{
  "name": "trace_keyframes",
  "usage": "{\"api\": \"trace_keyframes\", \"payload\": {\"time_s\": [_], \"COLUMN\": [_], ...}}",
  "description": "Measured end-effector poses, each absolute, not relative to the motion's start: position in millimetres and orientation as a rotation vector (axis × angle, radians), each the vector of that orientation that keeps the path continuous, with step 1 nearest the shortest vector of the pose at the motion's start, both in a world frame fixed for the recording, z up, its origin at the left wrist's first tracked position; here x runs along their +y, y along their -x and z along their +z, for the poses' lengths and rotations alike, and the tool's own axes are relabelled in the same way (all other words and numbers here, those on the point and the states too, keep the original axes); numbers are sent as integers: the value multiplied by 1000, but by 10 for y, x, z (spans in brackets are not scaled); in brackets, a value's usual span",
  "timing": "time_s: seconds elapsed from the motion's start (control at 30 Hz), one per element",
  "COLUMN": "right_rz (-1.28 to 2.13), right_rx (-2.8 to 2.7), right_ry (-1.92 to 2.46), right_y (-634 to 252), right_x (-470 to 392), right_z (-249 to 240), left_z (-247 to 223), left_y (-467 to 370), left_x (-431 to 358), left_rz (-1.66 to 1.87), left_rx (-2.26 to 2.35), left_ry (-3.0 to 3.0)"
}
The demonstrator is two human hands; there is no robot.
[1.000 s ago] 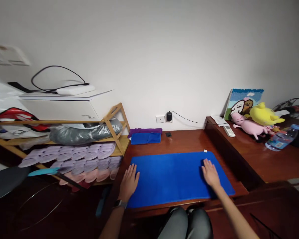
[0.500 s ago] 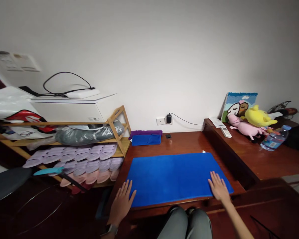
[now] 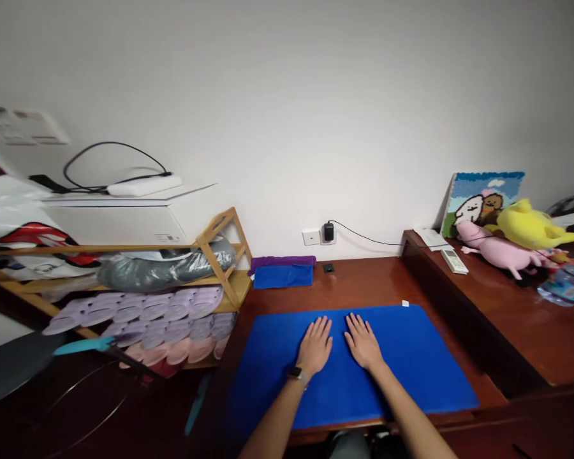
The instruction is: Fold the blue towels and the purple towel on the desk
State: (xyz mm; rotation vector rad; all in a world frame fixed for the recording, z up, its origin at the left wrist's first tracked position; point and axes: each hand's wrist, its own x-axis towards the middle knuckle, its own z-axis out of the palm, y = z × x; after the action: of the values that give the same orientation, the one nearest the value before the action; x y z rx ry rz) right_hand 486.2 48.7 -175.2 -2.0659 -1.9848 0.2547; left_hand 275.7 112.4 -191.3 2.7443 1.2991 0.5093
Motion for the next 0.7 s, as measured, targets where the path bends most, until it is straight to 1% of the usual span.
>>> {"api": "trace_keyframes", "payload": {"time_s": [0.03, 0.1, 0.23, 0.3, 0.37, 0.43, 0.57, 0.7], "right_rz": [270, 260, 180, 185, 192, 193, 192, 282], "right_rx": [-2005, -2012, -1872, -1746, -1649, -1605, -1558, -1414], "right_ry": [2067, 2108, 2367, 2537, 2627, 2649, 2591, 2338], "right_y": [-4824, -4981, -6001, -6554, -6930, -7090, -7116, -7374], "right_x": [608, 748, 669, 541, 433, 372, 387, 549], "right_z": [-1782, -1868, -2032, -2073, -2100, -2127, -2173, -2182], "left_z": [-1959, -2043, -2108, -2110, -2106, -2097, -2017, -1780], "left_y": [-2829, -2687, -1624, -1094, -778, -681, -750, -919], "left_x": [1223, 1431, 1789, 1888, 1923, 1914, 1887, 1882], "left_rz": [486, 461, 430, 400, 353, 313, 264, 321], "left_rx": [1315, 1449, 1904, 2008, 2036, 2044, 2057, 2083], "left_ry": [-2735, -2683, -2499, -2468, -2465, -2465, -2456, -2469]}}
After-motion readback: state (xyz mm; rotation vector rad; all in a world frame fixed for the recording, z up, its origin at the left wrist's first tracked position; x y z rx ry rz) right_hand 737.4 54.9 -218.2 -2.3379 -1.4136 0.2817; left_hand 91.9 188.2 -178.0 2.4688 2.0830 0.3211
